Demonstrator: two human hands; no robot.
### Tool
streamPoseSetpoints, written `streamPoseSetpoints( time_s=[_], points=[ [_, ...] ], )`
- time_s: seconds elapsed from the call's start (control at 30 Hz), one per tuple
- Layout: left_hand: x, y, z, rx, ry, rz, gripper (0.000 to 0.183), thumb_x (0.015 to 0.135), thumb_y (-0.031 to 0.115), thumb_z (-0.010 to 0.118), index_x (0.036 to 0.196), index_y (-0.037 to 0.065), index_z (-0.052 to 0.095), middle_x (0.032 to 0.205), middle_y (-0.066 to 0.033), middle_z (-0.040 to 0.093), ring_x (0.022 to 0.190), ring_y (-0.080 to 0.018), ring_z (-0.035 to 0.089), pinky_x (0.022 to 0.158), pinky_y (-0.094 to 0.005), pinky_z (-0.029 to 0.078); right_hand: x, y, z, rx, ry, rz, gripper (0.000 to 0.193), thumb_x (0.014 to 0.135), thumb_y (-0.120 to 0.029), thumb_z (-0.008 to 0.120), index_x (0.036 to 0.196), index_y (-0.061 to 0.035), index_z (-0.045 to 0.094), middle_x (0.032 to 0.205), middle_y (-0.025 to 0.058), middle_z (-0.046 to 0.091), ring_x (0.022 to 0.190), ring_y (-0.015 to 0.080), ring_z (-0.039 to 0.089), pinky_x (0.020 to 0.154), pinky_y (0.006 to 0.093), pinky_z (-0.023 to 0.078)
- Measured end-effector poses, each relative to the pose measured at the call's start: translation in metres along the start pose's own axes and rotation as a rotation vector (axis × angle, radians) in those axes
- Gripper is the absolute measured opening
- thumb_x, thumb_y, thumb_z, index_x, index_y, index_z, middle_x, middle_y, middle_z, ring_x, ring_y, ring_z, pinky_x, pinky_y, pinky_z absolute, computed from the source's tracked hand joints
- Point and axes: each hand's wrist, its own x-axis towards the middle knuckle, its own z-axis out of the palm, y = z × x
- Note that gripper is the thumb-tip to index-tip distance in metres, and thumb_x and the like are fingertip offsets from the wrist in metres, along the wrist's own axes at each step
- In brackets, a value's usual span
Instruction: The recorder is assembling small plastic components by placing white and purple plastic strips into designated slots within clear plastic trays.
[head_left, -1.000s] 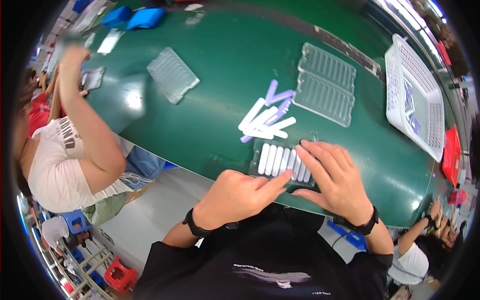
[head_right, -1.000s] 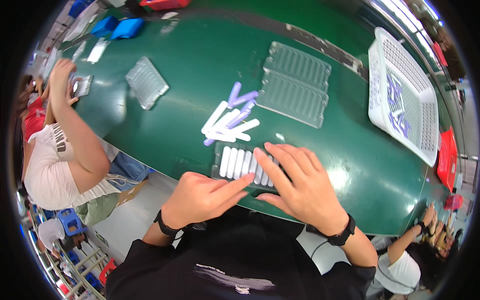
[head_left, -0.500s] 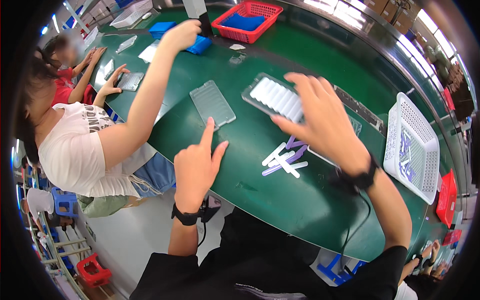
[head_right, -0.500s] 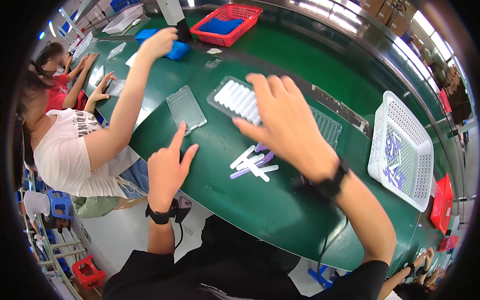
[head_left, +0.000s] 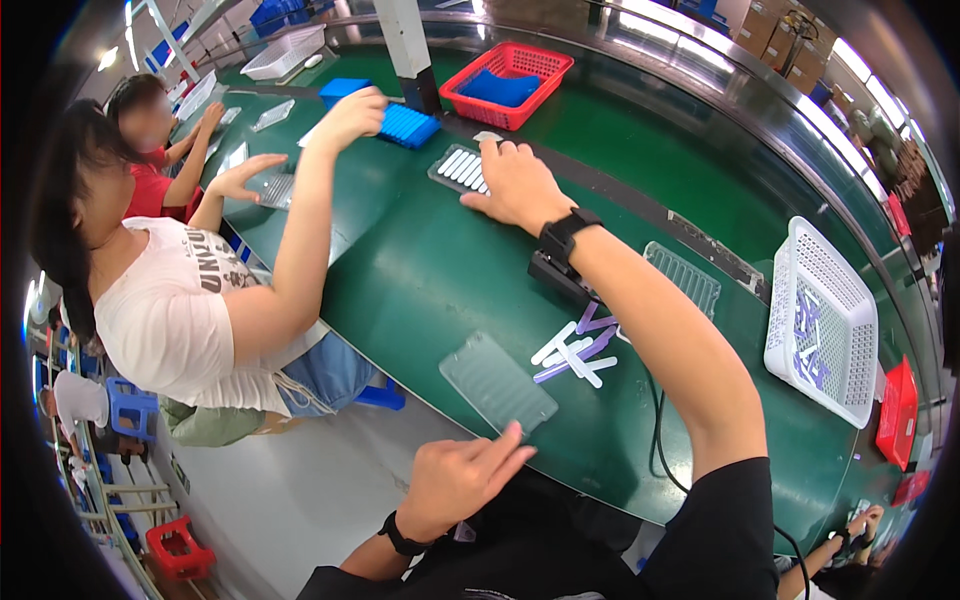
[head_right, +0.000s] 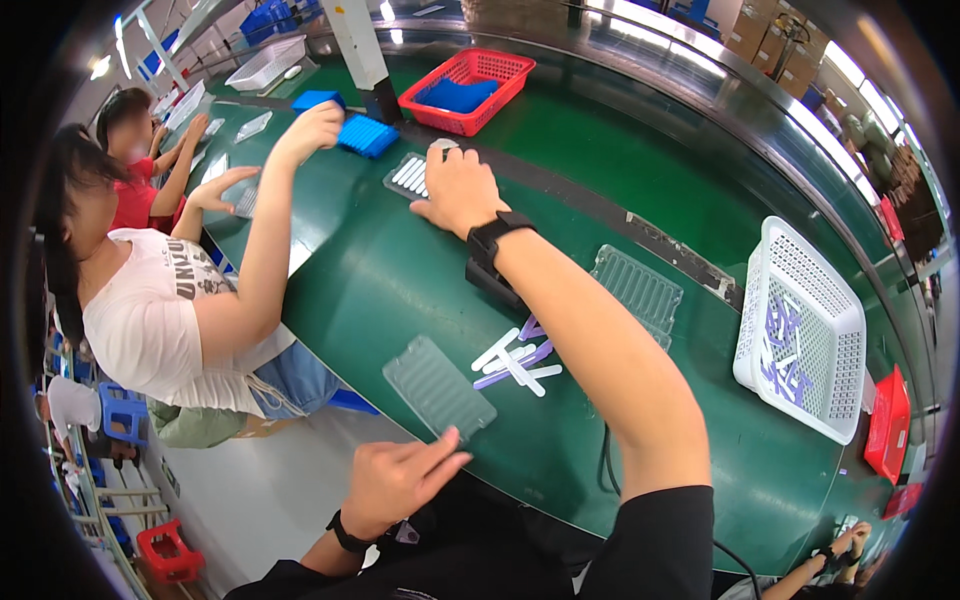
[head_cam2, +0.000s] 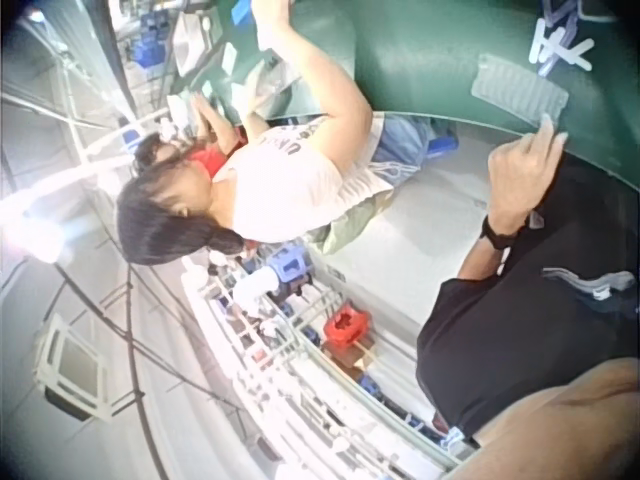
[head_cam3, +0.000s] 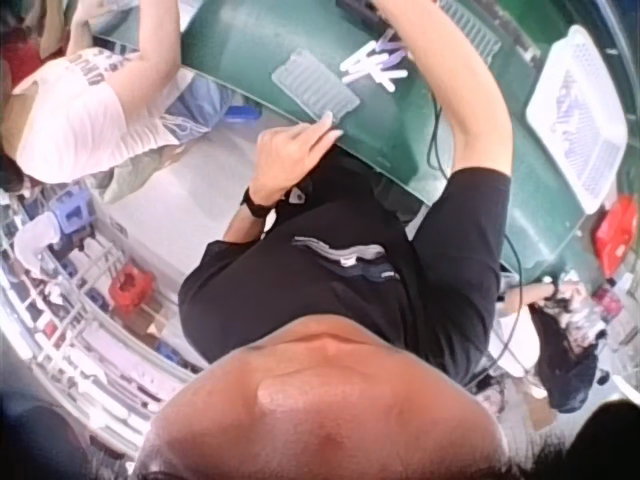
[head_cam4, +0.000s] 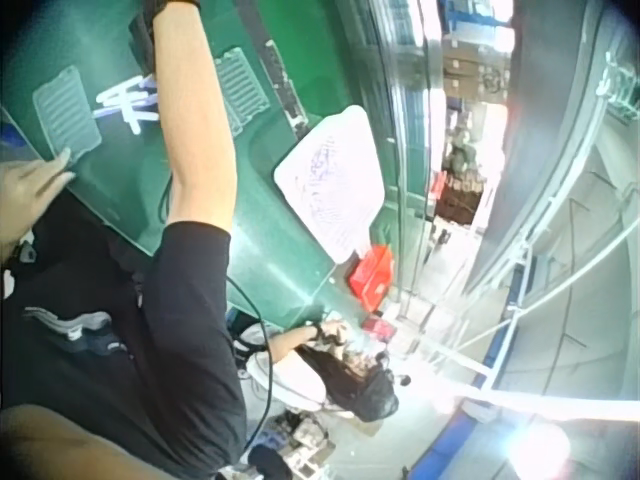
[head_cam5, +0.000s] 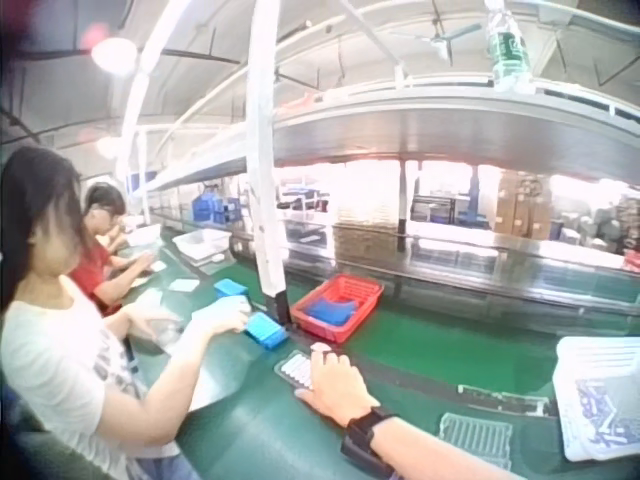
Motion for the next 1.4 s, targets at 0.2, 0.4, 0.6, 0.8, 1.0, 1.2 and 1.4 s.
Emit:
streamPoseSetpoints(
  time_s=[0.2,0.4,0.6,0.8,1.0,1.2,1.4],
  points=[
    [0.039,-0.036,-0.017,-0.005,0.092,-0.037,0.075,0.076,0.051,0.088,0.132,0.005,0.071,0.070,-0.0040,0.059,0.054,-0.0223,0.057,0.050,-0.0343,0.046,-0.092,-0.004,-0.101,-0.007,-0.113,-0.164,0.035,0.094,-0.026,0.074,0.111,0.0027,0.064,0.090,0.0195,0.071,0.086,0.0391,0.071,0.075,0.0459,0.058],
    [0.033,-0.028,-0.001,0.091,-0.098,0.010,0.085,0.072,0.064,0.086,0.123,-0.003,0.071,0.064,-0.0035,0.055,0.052,-0.0208,0.056,0.048,-0.0335,0.046,-0.229,-0.005,-0.187,-0.021,-0.296,0.079,0.018,0.094,-0.014,0.069,0.107,-0.0037,0.064,0.079,0.0142,0.067,0.077,0.0374,0.068,0.067,0.0478,0.052],
    [0.050,0.020,0.030,-0.085,-0.176,-0.176,0.075,0.072,0.069,0.085,0.104,0.004,0.064,0.060,-0.0016,0.058,0.050,-0.0198,0.060,0.047,-0.0315,0.045,-0.323,-0.021,-0.228,0.065,-0.503,0.377,0.030,0.092,-0.021,0.074,0.117,-0.0056,0.065,0.084,0.0127,0.068,0.081,0.0361,0.067,0.069,0.0463,0.052],
    [0.058,0.045,0.044,-0.124,-0.268,-0.108,0.067,0.077,0.067,0.082,0.095,0.008,0.055,0.061,-0.0031,0.059,0.053,-0.0245,0.063,0.048,-0.0362,0.046,-0.346,-0.040,-0.240,0.279,-0.518,0.113,0.033,0.085,-0.029,0.081,0.108,-0.0082,0.071,0.081,0.0018,0.062,0.073,0.0230,0.065,0.064,0.0365,0.051],
    [0.085,0.003,0.035,-0.129,0.002,-0.174,0.045,0.084,0.034,0.090,0.071,0.008,0.055,0.054,-0.0007,0.039,0.046,-0.0176,0.036,0.045,-0.0338,0.031,-0.294,-0.098,-0.227,-0.116,0.274,-0.166,0.019,0.075,-0.028,0.086,0.081,-0.0170,0.072,0.078,-0.0043,0.051,0.068,0.0158,0.049,0.063,0.0311,0.042],
    [0.084,-0.036,0.048,-0.057,0.082,-0.230,0.041,0.086,0.029,0.088,0.072,0.009,0.056,0.057,0.0012,0.028,0.051,-0.0114,0.026,0.049,-0.0299,0.021,-0.275,-0.121,-0.189,0.130,0.622,0.037,0.017,0.065,-0.007,0.069,0.066,-0.0002,0.054,0.065,0.0053,0.050,0.054,0.0172,0.050,0.050,0.0290,0.043],
    [0.088,-0.024,0.057,0.038,0.073,-0.180,0.043,0.086,0.036,0.088,0.073,0.010,0.056,0.055,0.0027,0.029,0.050,-0.0109,0.028,0.048,-0.0308,0.023,-0.288,-0.092,-0.180,0.204,0.522,0.055,0.017,0.066,-0.007,0.070,0.066,-0.0023,0.054,0.065,0.0047,0.049,0.053,0.0178,0.049,0.050,0.0297,0.042]
  ],
)
